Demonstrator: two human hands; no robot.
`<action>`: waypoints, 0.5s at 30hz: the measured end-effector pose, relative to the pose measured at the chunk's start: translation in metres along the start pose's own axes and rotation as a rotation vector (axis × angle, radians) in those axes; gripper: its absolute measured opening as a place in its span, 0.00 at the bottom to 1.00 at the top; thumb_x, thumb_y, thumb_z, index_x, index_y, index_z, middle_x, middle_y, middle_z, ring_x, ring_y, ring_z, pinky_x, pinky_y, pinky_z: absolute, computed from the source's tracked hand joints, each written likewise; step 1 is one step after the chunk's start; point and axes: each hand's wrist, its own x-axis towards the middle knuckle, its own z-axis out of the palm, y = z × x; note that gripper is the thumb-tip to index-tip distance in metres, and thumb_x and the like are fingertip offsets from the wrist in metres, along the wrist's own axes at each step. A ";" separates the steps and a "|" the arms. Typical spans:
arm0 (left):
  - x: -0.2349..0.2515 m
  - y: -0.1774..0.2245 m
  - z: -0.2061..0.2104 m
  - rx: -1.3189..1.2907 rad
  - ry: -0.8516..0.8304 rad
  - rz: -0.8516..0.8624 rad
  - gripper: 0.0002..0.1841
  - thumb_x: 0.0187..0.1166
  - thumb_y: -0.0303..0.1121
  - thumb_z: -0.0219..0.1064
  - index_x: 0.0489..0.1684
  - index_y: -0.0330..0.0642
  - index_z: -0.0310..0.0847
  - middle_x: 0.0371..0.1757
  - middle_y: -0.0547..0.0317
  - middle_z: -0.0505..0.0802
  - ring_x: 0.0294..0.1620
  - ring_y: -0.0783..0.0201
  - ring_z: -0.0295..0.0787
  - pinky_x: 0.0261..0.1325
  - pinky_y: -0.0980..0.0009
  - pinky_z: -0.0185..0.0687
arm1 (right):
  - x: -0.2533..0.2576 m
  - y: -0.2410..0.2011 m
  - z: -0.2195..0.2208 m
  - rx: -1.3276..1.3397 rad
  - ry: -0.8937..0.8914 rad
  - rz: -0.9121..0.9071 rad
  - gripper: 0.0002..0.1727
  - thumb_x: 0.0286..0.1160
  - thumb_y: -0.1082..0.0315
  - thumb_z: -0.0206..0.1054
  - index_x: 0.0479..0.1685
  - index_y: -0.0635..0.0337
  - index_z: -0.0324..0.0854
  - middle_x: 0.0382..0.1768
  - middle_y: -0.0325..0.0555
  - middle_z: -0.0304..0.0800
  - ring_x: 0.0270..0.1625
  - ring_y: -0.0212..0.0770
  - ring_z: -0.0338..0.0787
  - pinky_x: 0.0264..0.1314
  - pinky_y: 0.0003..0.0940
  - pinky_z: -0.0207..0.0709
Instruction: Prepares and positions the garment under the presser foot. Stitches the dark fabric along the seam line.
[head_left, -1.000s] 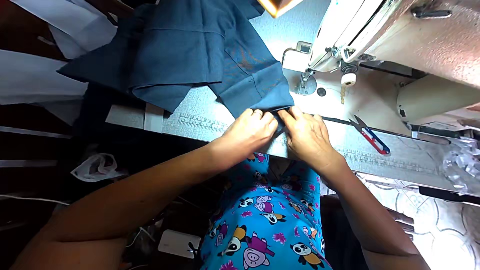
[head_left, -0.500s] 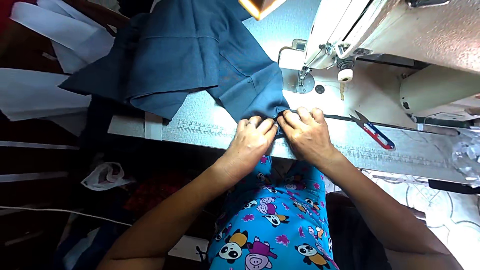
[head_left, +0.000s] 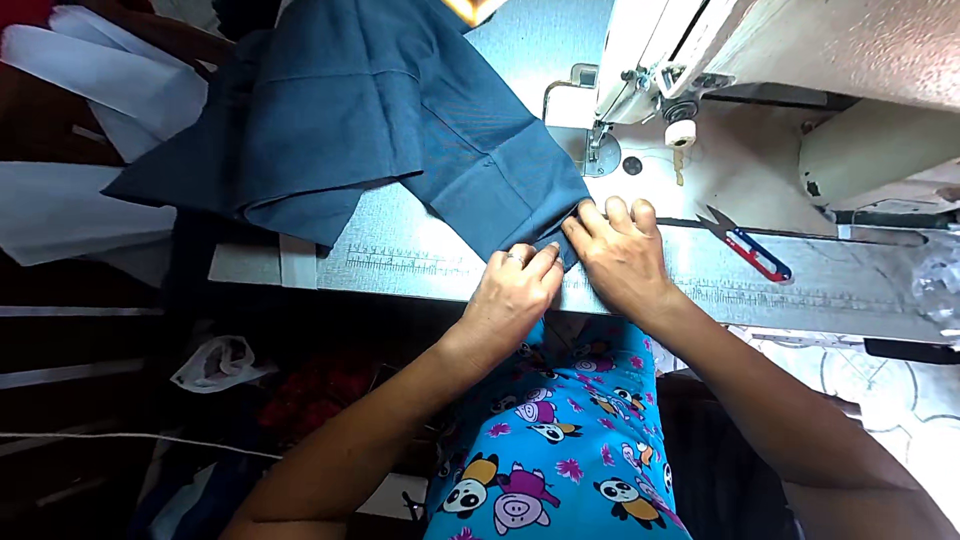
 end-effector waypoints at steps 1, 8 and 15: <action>0.001 0.001 -0.002 0.011 -0.022 -0.033 0.19 0.63 0.18 0.76 0.56 0.34 0.91 0.65 0.43 0.92 0.56 0.40 0.91 0.44 0.49 0.84 | 0.003 0.000 -0.001 -0.007 -0.036 0.018 0.17 0.75 0.82 0.58 0.51 0.58 0.90 0.48 0.50 0.88 0.52 0.53 0.83 0.57 0.49 0.63; -0.002 -0.008 -0.001 0.036 0.061 -0.091 0.16 0.74 0.17 0.64 0.53 0.40 0.93 0.62 0.48 0.93 0.55 0.42 0.89 0.41 0.50 0.79 | -0.001 0.007 -0.003 0.120 0.173 -0.152 0.15 0.78 0.79 0.59 0.45 0.56 0.93 0.50 0.46 0.96 0.53 0.50 0.87 0.57 0.48 0.64; -0.010 -0.011 0.003 0.021 0.142 -0.049 0.11 0.75 0.21 0.65 0.48 0.38 0.93 0.46 0.47 0.93 0.53 0.43 0.89 0.46 0.49 0.80 | -0.004 0.011 -0.003 0.109 0.146 -0.161 0.14 0.76 0.80 0.58 0.38 0.58 0.91 0.42 0.46 0.93 0.48 0.51 0.84 0.55 0.48 0.62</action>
